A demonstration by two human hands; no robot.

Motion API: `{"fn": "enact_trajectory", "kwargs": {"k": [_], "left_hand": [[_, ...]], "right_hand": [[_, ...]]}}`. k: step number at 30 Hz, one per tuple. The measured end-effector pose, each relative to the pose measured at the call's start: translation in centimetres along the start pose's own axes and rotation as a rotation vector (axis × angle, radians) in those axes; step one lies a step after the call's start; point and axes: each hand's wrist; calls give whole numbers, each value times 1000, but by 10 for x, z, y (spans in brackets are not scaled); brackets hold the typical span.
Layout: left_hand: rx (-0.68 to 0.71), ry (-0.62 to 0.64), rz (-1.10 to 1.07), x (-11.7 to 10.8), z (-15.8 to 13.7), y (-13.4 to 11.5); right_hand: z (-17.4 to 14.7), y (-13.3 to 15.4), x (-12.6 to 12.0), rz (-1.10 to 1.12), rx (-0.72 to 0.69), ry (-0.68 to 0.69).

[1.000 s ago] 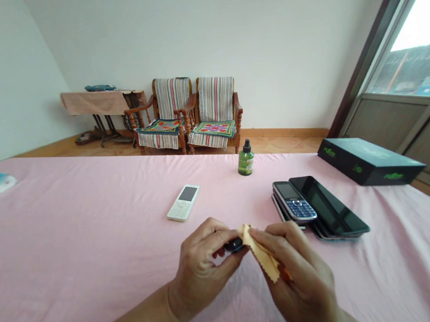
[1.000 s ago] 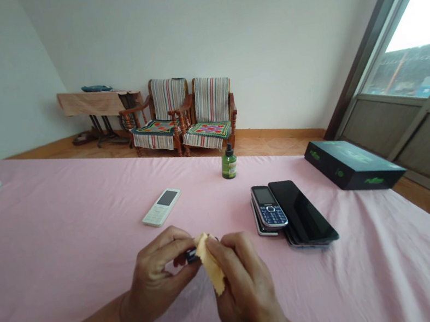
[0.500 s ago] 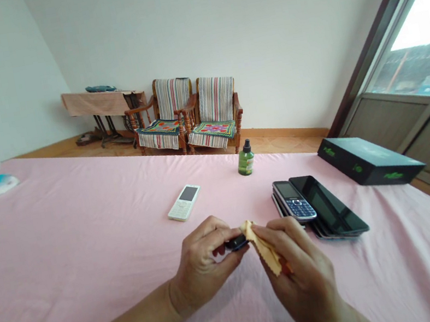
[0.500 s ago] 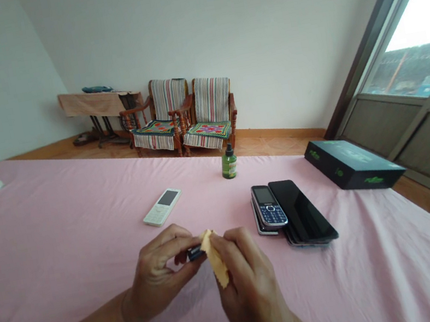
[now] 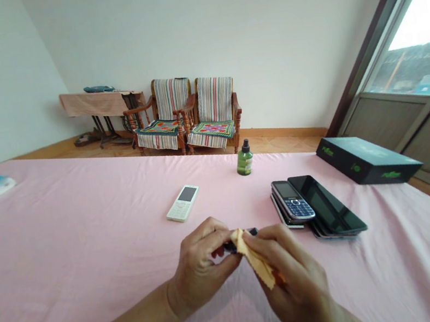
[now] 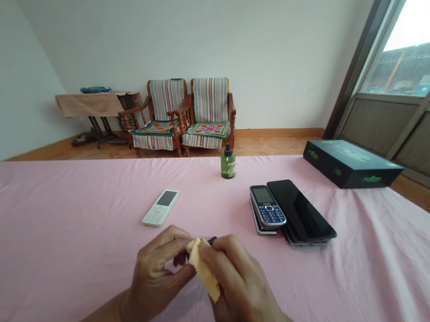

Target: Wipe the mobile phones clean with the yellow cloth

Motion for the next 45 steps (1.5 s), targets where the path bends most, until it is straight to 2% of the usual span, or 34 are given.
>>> {"fn": "enact_trajectory", "kwargs": {"k": [4, 8, 12, 14, 17, 20, 23, 26, 29, 35, 38, 41, 43, 45], "left_hand": [[-14, 27, -1, -3, 0, -1], [3, -9, 16, -4, 1, 3], [-9, -44, -10, -5, 3, 4], [-22, -50, -21, -5, 3, 4], [-38, -52, -32, -4, 2, 4], [-33, -37, -47, -4, 2, 4], [-17, -24, -47, -3, 2, 3], [-14, -27, -42, -4, 2, 5], [-44, -57, -34, -4, 1, 9], [-124, -92, -36, -5, 2, 14], [-100, -109, -12, -5, 1, 15], [11, -30, 28, -6, -1, 14], [99, 76, 41, -6, -3, 14], [161, 205, 71, -5, -5, 14]], "right_hand": [[0, 4, 2, 36, -2, 25], [4, -11, 2, 36, 154, -57], [7, -28, 0, 48, 293, 24], [9, -30, -3, 48, 328, -48], [14, -23, -7, 92, 287, -169], [16, -10, -7, 172, 201, -172], [15, -4, -2, 225, 187, -133], [11, -9, 2, 241, 250, -86], [5, -20, 7, 227, 312, 21], [-5, -35, 12, 30, 409, 304], [-3, -39, 7, -49, 437, 366], [4, -42, -2, -70, 412, 233], [8, -44, -8, -85, 390, 110], [10, -44, -12, -85, 385, 56]]}}
Point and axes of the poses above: each hand's wrist, its own z-axis towards the middle knuckle, its own x-axis out of the palm, y = z × x, and after that the axes turned 5 degrees about y, right-handed
